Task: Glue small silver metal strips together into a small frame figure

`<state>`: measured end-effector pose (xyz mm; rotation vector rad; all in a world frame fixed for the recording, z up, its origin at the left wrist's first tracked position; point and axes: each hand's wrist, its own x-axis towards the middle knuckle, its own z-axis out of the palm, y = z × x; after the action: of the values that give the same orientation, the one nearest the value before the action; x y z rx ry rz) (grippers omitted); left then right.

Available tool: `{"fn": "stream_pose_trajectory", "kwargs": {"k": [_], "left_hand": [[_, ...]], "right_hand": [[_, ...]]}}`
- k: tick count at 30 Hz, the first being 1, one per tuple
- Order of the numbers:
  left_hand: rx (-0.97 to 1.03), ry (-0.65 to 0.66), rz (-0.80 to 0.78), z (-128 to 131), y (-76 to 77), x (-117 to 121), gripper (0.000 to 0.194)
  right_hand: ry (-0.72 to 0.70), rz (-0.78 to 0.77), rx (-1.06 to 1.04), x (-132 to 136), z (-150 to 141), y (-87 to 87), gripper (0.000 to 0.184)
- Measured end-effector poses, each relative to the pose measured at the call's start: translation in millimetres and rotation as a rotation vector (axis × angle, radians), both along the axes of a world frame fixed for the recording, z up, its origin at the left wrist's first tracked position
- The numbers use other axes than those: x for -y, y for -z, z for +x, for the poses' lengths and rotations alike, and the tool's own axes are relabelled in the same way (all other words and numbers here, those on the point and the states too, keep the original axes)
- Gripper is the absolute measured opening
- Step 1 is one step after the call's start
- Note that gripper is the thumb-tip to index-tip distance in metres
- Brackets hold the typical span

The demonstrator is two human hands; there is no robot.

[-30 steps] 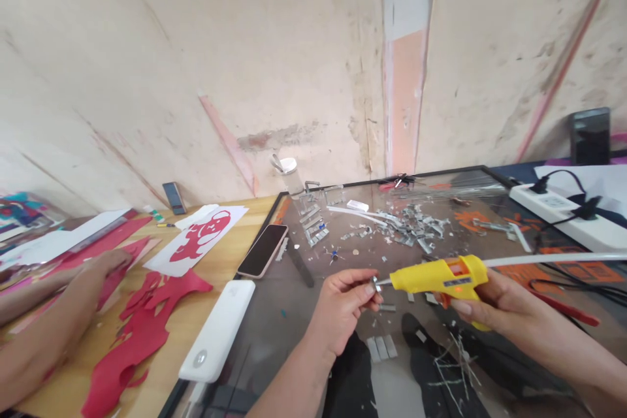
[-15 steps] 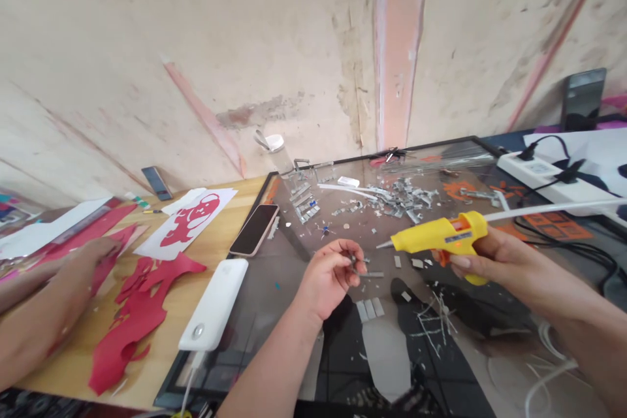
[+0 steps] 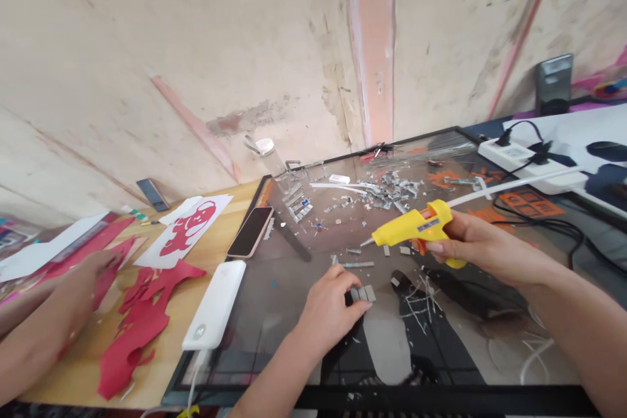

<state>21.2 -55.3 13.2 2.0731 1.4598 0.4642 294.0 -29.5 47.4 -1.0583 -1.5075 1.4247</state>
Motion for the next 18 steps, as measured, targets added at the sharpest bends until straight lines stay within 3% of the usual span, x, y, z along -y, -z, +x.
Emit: {"fn": "stream_pose_trajectory", "kwargs": {"k": [3,9,14,18], "left_hand": [[0.257,-0.025,-0.072,-0.1,1.4,-5.9,0.015],[1.086,-0.209,-0.398,4.9,-17.2,-12.9,0.027],[1.351,-0.195,-0.507,18.3,-35.2,-18.4,0.031],[1.395,-0.196,-0.52,26.0,-34.6,-23.7,0.033]], "right_hand": [[-0.009,-0.014,-0.03,2.3,-0.7,-5.6,0.025],[-0.089,-0.059,-0.138,6.0,-0.5,-5.4,0.021],[-0.064,-0.093,-0.16,5.2,-6.7,2.6,0.023],[0.032,-0.125,-0.18,3.8,-12.2,3.5,0.025]]}}
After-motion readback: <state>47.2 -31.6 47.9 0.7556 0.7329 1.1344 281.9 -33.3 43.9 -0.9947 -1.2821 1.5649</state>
